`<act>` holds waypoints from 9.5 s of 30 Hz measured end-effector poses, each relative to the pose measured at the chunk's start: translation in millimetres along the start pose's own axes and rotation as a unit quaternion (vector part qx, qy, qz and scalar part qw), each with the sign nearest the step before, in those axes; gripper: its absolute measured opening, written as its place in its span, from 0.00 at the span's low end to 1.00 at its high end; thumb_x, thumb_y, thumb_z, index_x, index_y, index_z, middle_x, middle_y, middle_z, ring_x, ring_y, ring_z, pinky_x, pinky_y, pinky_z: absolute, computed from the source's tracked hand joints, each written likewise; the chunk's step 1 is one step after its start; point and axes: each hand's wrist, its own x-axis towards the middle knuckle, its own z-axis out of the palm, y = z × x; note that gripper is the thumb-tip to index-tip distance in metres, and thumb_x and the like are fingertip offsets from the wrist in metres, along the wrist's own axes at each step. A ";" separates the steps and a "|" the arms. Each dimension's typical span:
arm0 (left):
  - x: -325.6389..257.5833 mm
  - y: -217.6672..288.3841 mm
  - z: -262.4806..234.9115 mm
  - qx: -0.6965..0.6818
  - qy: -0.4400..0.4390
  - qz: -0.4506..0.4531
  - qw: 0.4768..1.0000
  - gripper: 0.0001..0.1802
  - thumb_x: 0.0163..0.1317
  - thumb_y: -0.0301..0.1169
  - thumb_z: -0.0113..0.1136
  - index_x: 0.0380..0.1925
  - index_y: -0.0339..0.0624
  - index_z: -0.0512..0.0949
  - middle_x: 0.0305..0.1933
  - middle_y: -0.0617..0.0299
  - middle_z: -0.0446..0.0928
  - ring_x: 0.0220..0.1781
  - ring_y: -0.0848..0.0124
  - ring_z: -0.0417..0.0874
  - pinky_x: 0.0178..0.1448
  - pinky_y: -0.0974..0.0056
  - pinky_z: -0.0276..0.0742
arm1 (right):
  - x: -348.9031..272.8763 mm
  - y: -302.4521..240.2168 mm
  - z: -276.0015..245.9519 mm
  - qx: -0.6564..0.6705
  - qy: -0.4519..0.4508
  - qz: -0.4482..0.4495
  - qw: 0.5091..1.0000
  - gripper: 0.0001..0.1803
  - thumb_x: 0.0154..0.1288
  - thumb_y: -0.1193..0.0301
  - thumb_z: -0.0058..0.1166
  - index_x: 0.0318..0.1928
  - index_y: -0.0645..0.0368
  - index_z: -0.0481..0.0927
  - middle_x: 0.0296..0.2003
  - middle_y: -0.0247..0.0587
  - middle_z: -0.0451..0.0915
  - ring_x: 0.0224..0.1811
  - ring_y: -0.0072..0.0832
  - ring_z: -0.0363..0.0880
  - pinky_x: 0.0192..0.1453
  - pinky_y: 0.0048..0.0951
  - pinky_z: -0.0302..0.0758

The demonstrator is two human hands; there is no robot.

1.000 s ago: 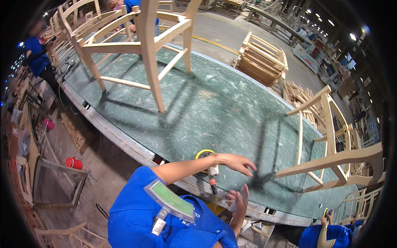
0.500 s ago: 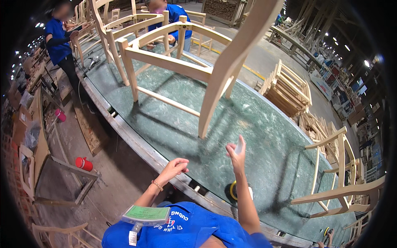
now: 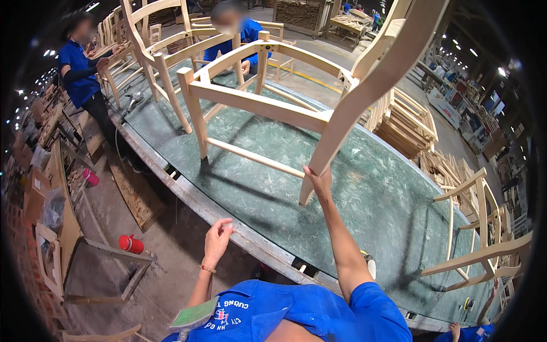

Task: The person sands the wooden frame of a chair using a handheld orbital sander and by hand. They repeatedly reposition the chair on a workbench to access different legs and rails, alternating between machine sanding and manual rubbing to smooth the surfaces.

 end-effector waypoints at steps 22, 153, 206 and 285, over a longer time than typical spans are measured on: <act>119.1 277.2 15.5 -0.124 -0.146 0.296 0.936 0.25 0.60 0.37 0.61 0.50 0.29 0.69 0.22 0.65 0.68 0.20 0.78 0.71 0.23 0.74 0.65 | -97.8 -74.5 -250.8 0.075 0.194 0.039 0.977 0.34 0.62 0.46 0.59 0.51 0.62 0.65 0.26 0.41 0.77 0.23 0.28 0.79 0.27 0.28 0.78; 279.5 331.9 54.0 -0.127 -0.053 0.119 0.983 0.06 0.70 0.31 0.53 0.40 0.44 0.67 0.30 0.71 0.64 0.26 0.86 0.65 0.30 0.78 0.64 | 189.3 98.7 -305.0 -0.434 -0.054 -0.323 0.839 0.47 0.39 0.78 0.74 0.62 0.33 0.72 0.56 0.59 0.66 0.55 0.52 0.72 0.54 0.41 0.78; 265.4 363.9 84.2 -0.148 -0.102 0.107 0.978 0.13 0.63 0.28 0.60 0.43 0.40 0.67 0.29 0.64 0.69 0.25 0.77 0.70 0.25 0.76 0.67 | 100.9 169.1 -255.3 -0.250 0.050 -0.083 0.963 0.45 0.44 0.74 0.73 0.65 0.46 0.69 0.52 0.49 0.73 0.51 0.45 0.74 0.59 0.37 0.71; 223.3 310.6 35.1 -0.167 -0.050 0.161 0.971 0.22 0.67 0.30 0.56 0.58 0.38 0.65 0.43 0.63 0.76 0.32 0.84 0.69 0.36 0.78 0.68 | -24.3 126.3 -206.0 -0.105 -0.116 0.178 0.972 0.41 0.55 0.65 0.69 0.67 0.51 0.61 0.49 0.47 0.73 0.49 0.37 0.77 0.48 0.34 0.79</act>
